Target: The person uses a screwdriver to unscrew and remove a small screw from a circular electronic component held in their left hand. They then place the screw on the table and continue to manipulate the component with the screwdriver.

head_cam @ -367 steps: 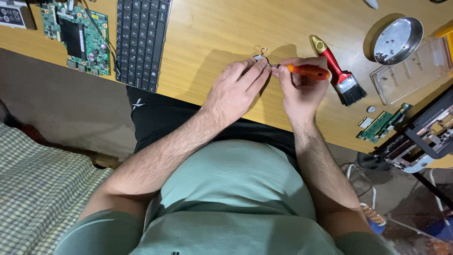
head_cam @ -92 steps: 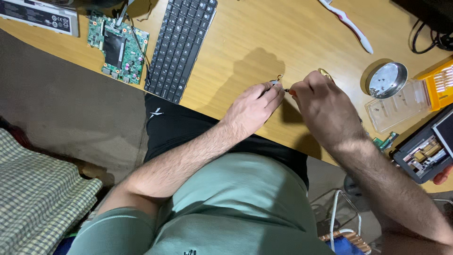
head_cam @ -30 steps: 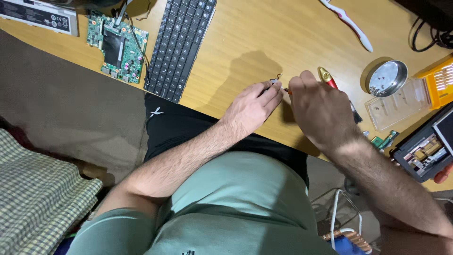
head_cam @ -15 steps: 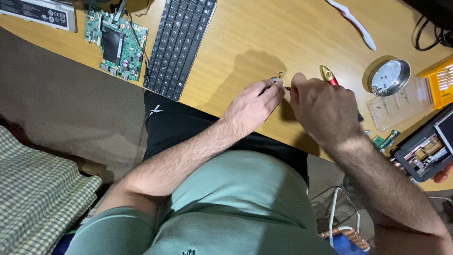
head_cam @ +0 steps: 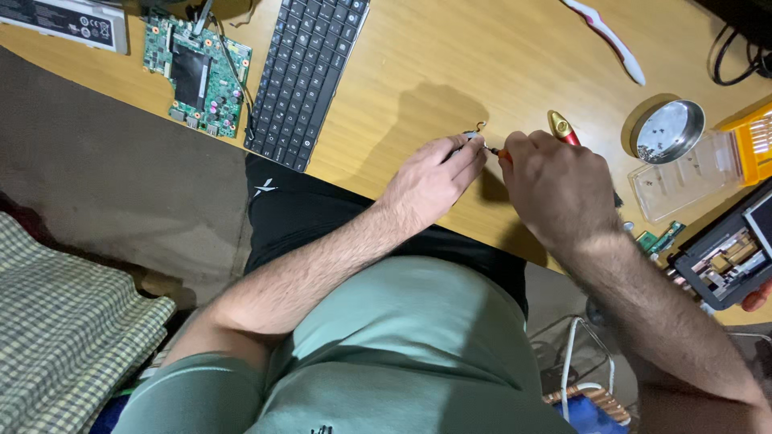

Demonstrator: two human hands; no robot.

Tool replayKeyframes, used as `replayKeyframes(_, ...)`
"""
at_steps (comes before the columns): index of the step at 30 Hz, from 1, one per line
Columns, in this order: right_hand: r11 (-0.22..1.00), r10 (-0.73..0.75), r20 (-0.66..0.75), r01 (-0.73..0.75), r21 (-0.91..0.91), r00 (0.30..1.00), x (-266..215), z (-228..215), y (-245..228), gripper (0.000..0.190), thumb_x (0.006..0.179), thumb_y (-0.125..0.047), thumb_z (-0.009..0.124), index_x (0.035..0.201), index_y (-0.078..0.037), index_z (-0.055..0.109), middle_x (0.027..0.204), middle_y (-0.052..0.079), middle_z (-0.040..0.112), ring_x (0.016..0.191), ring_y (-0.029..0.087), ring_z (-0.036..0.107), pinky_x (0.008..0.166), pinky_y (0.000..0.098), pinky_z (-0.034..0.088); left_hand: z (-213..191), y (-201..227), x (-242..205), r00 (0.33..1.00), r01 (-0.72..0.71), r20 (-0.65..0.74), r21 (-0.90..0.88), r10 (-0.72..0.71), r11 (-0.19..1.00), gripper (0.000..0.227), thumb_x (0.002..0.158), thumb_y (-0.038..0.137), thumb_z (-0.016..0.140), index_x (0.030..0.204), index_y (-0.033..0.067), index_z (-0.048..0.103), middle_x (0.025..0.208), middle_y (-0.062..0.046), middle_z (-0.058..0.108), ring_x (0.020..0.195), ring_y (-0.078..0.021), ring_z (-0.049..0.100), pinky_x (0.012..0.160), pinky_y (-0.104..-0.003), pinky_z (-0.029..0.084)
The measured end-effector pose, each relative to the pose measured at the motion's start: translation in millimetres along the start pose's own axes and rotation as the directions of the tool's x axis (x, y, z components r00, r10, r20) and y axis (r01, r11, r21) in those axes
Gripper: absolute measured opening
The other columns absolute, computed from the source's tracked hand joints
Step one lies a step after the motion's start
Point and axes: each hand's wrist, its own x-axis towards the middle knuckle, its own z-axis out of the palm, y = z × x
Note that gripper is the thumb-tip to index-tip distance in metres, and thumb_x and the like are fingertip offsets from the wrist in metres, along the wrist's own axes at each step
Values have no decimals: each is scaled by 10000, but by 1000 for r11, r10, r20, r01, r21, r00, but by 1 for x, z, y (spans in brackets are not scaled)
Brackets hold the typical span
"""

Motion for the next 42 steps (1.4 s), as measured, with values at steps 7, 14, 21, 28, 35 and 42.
replayKeyframes(7, 997, -83, -38, 83, -13, 996, 3, -3, -1, 249, 1287, -273, 630, 1110, -194, 786, 926, 10, 752, 868, 299, 879, 659, 483, 728, 6, -4, -2, 999, -30, -19, -49, 29, 998, 237, 1318, 172, 573, 1460, 161, 762, 1421, -30, 750, 1361, -248, 688, 1217, -423, 590)
replayKeyframes(14, 999, -33, 33, 35, -41, 999, 7, -9, -15, 283, 1228, -256, 630, 1028, -149, 799, 842, 53, 802, 833, 358, 883, 675, 548, 703, 12, -1, -4, 1000, 2, -23, -51, -3, 999, 264, 1324, 168, 552, 1481, 158, 763, 1423, -18, 762, 1367, -253, 707, 1229, -446, 608)
replayKeyframes(21, 967, 177, 290, -221, 126, 941, 7, -28, 1, 483, 1337, -454, 535, 1188, -153, 882, 951, 170, 911, 995, 483, 935, 883, 633, 740, 25, -4, -8, 1000, -21, -5, -76, 21, 997, 288, 1328, 216, 530, 1538, 157, 717, 1449, -34, 716, 1432, -252, 657, 1244, -455, 578)
replayKeyframes(28, 449, 254, 189, -288, 846, 949, -49, 68, 9, 312, 1355, -258, 583, 1435, 41, 625, 1042, 266, 803, 1014, 503, 856, 860, 640, 630, 33, -13, -8, 988, -41, -154, -293, -5, 955, 246, 1193, 77, 754, 1425, 70, 833, 1440, -121, 813, 1320, -365, 782, 1141, -520, 659)
replayKeyframes(35, -7, 461, -204, 234, 972, 864, -83, 83, -56, 324, 1056, -14, 953, 1333, 67, 807, 815, 87, 680, 832, 176, 710, 777, 317, 549, -92, 12, -4, 958, 210, 68, -828, -280, 520, 329, 1047, 196, 906, 1367, 272, 923, 1406, 54, 915, 1281, -272, 887, 1097, -418, 690)
replayKeyframes(42, 63, 437, -504, 534, 843, 745, -131, 10, -85, 265, 885, -10, 1054, 1112, 13, 921, 1228, 293, 787, 1077, 388, 834, 942, 485, 704, -207, 61, -23, 986, 83, 38, -956, -163, 281, 207, 1077, 165, 819, 1251, 107, 917, 1299, -135, 899, 1143, -367, 883, 994, -516, 719)
